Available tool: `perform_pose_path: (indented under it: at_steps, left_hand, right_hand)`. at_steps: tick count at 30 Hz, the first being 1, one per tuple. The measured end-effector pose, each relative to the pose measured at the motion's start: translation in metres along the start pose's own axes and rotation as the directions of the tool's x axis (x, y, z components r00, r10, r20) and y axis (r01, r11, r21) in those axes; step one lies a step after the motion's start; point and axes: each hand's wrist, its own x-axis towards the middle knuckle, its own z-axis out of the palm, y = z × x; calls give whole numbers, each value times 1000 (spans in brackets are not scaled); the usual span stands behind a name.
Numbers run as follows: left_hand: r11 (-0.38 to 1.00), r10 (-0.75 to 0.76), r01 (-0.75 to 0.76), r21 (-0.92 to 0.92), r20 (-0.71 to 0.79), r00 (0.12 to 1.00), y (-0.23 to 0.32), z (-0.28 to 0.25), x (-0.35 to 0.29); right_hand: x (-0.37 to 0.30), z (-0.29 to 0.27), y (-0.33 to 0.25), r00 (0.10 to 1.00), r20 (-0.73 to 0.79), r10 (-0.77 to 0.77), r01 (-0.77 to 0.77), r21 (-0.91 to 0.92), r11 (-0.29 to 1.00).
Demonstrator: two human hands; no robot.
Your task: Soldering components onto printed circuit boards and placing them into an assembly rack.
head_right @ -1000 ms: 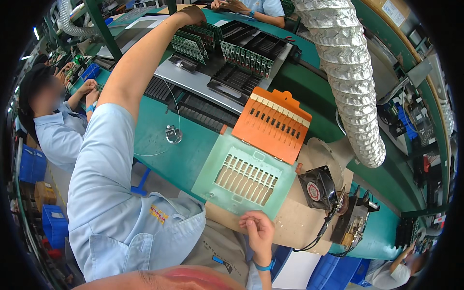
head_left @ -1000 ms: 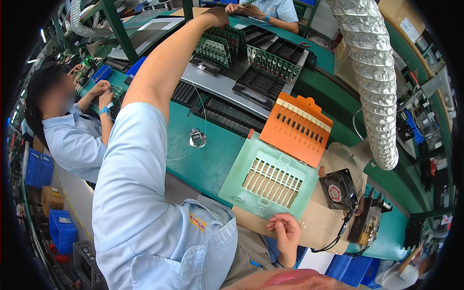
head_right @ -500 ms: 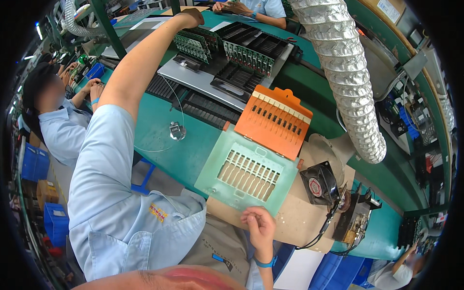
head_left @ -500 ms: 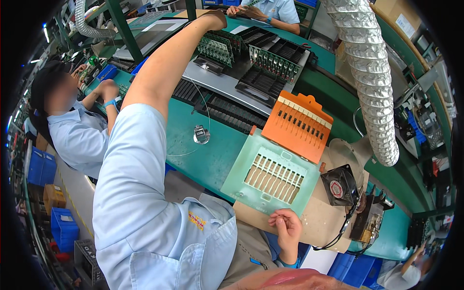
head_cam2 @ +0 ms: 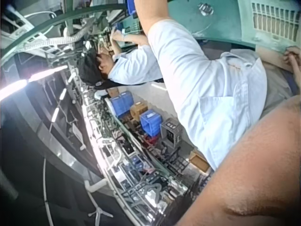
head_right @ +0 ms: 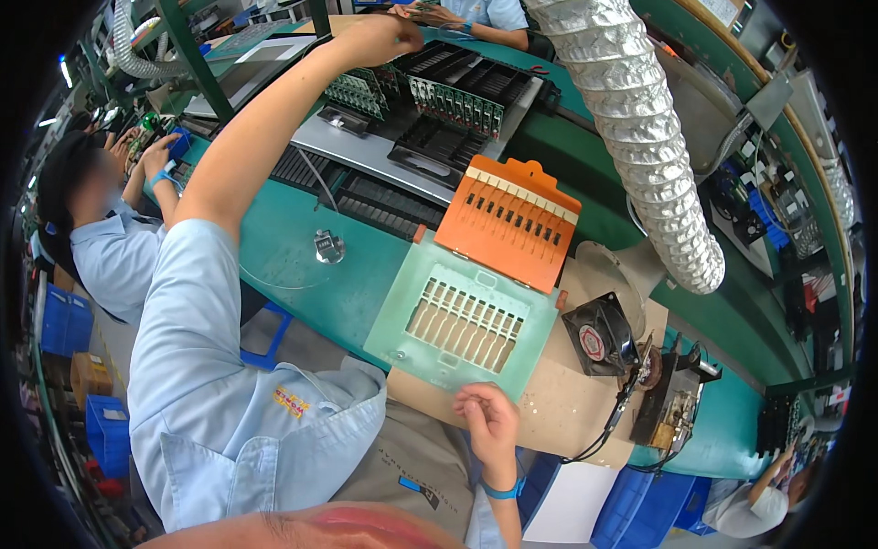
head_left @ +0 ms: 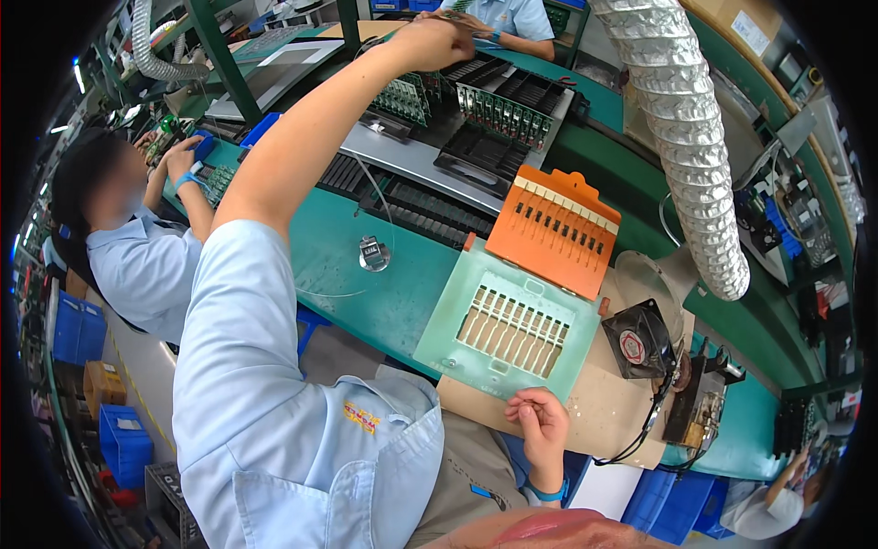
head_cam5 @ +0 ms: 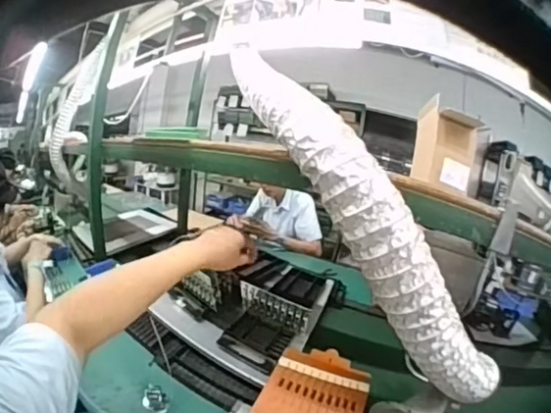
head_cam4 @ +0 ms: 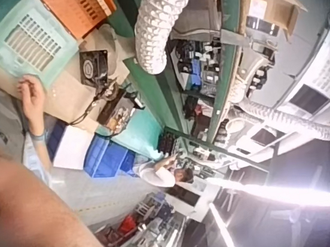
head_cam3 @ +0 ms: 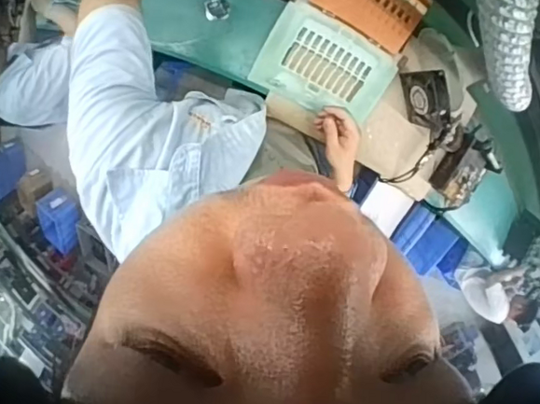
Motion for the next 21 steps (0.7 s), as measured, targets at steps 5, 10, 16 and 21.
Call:
perform_pose_path:
  at_steps: [5,10,16,21]
  left_hand:
    - [999,31,-32,14,54,998,39,2,-6]
    - [993,23,-28,114,42,999,46,11,-14]
    - [944,253,-288,-158,-211,944,31,56,-55]
    - [970,-165,200,-137,230,959,115,-21,-178]
  right_hand:
    - [-2,1,1,1000,-5,-8,8,-5,1000]
    - [4,1,6,1000,-1,-22,22,-29,999]
    - [1,0,4,999,14,-36,37,-90,995]
    - [3,-3,4,997,30,-72,75,-95,993]
